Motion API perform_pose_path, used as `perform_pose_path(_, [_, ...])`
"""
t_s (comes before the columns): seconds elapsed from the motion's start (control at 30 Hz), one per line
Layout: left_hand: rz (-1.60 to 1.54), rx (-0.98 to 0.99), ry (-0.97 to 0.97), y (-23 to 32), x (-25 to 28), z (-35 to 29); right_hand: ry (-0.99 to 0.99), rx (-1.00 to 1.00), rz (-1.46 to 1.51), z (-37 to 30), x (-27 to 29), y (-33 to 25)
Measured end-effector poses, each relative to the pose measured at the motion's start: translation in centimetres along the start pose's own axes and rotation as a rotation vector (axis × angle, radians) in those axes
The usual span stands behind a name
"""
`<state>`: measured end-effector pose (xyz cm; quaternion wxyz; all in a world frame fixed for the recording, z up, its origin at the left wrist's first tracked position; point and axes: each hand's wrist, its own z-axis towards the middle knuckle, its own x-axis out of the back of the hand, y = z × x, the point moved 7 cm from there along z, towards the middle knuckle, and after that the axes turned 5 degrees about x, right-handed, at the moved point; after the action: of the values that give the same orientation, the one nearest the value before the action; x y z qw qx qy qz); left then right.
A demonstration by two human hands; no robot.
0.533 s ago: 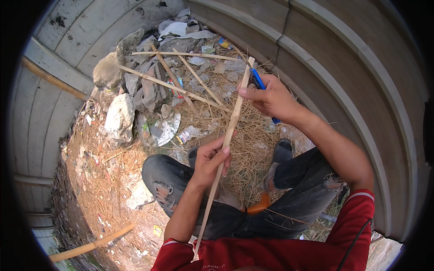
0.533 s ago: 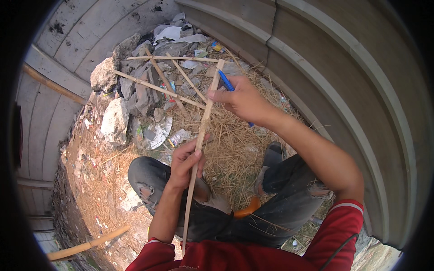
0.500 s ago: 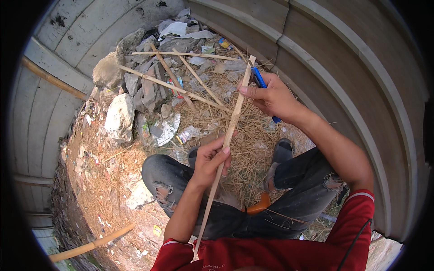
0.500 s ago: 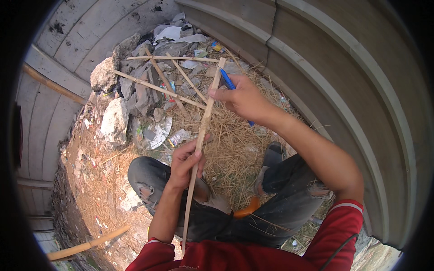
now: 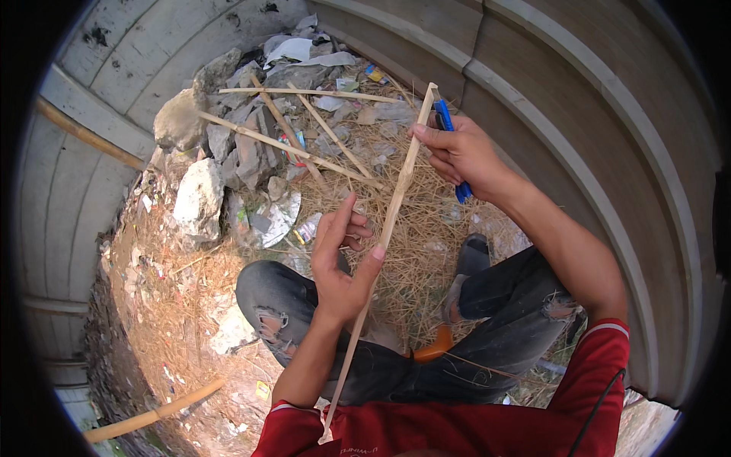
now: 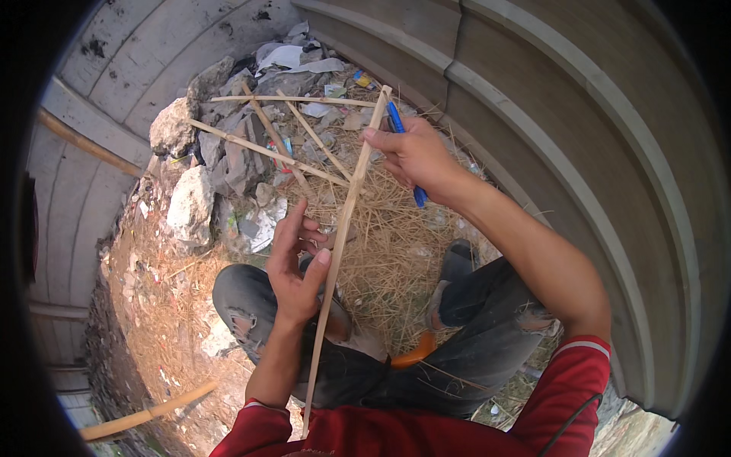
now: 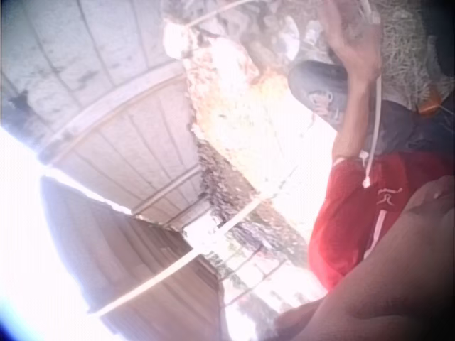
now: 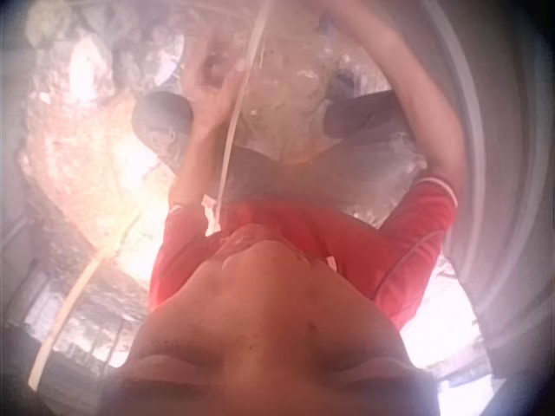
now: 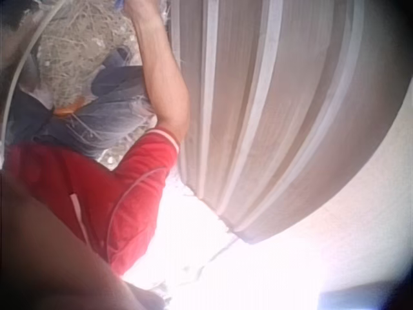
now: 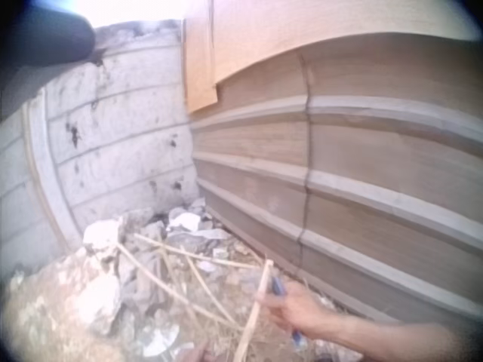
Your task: The person sits cross-legged on a straw-covered floor and uses a blue utility knife to shave the surface of a long bamboo stick. They repeatedly scrape the stick to remove the outer layer, creating thin shavings that fall onto the ground. The person holds the stick with their left hand and manipulates the knife with their right hand.
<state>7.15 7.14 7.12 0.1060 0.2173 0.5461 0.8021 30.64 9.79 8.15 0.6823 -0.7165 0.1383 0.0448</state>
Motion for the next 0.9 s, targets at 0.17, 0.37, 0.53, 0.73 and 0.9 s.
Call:
perform_pose_path(0.17, [-0.426, -0.074, -0.366, 14.1, -2.8, 1.6, 0.044, -0.047, -0.053, 0.3, -0.6, -0.1])
perform_pose_path(0.37, [-0.353, 0.141, -0.660, 21.2, -3.8, 2.3, 0.057, -0.009, -0.067, 0.3, -0.8, -0.3])
perform_pose_path(0.53, [-0.573, 0.094, -0.566, 17.5, -1.7, 1.3, 0.065, 0.005, -0.088, 0.4, -0.3, -0.2])
perform_pose_path(0.73, [-0.103, 0.029, -0.100, 5.4, 2.1, 3.0, 0.193, 0.089, -0.145, 1.2, 1.2, -0.8])
perform_pose_path(0.9, [-0.094, 0.266, -0.366, -2.5, -3.2, -1.9, 0.342, 0.175, -0.111, 1.8, 4.2, -2.0])
